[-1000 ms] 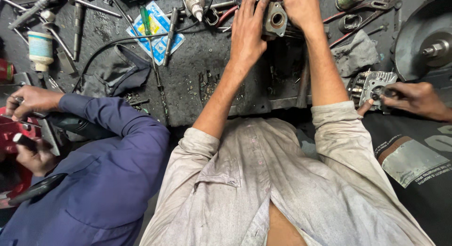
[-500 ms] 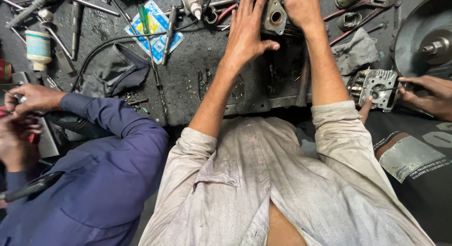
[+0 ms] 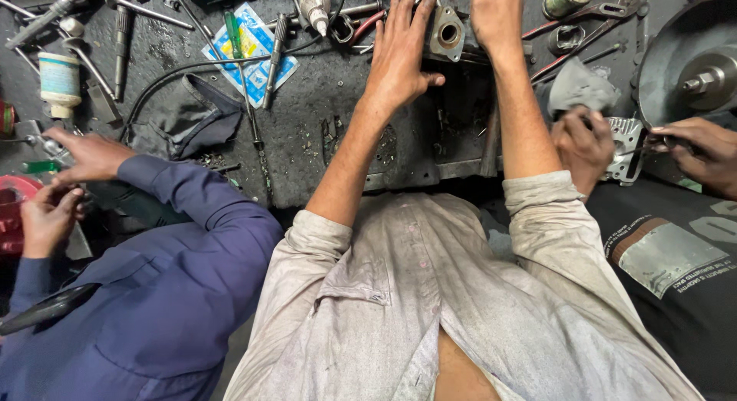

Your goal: The person cleans a metal engine casing with a rag, then uses a hammer and punch to seat pins into the casing. They repeatedly insert and remove small metal pins and use a hammer to tap them into place on a cluttered workbench.

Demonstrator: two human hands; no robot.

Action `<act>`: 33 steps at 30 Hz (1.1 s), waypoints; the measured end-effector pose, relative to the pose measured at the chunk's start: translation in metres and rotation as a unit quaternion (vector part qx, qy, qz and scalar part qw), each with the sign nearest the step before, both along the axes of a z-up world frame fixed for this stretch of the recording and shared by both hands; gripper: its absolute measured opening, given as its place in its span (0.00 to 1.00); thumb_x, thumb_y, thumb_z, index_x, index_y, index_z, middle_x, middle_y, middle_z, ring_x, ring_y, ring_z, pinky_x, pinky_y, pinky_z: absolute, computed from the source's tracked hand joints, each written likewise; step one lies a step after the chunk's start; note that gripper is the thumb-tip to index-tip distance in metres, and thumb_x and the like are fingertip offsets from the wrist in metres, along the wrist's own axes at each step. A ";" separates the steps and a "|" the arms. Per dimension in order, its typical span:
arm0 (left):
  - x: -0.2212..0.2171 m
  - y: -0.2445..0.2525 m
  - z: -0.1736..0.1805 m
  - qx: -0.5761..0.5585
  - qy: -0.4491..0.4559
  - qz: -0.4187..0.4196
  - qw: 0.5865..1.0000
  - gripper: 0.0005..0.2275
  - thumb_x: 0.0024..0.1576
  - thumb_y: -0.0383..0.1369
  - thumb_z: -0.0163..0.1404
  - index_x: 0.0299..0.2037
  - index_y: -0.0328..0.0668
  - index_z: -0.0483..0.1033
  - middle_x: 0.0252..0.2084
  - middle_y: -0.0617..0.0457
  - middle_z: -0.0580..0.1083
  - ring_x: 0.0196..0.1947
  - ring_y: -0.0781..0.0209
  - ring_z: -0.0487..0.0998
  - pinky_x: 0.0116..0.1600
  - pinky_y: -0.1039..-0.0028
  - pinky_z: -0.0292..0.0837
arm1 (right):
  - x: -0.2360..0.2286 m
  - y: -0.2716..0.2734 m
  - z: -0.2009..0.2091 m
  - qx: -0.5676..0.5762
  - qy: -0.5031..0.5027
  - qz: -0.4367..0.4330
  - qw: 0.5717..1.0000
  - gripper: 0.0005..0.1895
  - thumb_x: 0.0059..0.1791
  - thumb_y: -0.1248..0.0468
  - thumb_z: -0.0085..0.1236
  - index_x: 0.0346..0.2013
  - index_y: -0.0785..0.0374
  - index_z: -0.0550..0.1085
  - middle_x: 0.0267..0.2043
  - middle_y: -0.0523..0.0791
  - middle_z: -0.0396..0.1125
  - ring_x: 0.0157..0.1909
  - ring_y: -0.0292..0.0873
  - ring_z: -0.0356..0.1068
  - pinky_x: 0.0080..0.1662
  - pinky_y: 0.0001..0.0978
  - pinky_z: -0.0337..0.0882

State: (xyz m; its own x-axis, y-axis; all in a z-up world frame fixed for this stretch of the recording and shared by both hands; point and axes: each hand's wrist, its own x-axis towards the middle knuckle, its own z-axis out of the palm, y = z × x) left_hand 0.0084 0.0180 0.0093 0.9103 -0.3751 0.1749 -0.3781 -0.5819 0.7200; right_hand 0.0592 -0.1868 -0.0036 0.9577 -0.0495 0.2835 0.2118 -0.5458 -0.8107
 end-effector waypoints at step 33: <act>-0.008 -0.009 0.011 -0.024 -0.033 0.064 0.997 0.50 0.40 0.22 0.67 0.75 0.60 0.53 0.78 0.50 0.51 0.78 0.36 0.52 0.78 0.48 0.53 | -0.002 0.014 0.023 0.071 0.044 0.020 0.996 0.15 0.60 0.60 0.54 0.43 0.72 0.77 0.37 0.49 0.77 0.36 0.40 0.81 0.35 0.28 0.74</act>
State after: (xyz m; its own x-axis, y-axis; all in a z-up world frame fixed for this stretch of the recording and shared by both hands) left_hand 0.0008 0.0088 0.0200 0.9360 -0.2465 0.2514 -0.3508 -0.5931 0.7247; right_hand 0.0576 -0.1725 0.0197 0.9806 -0.0441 0.1912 0.1559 -0.4163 -0.8958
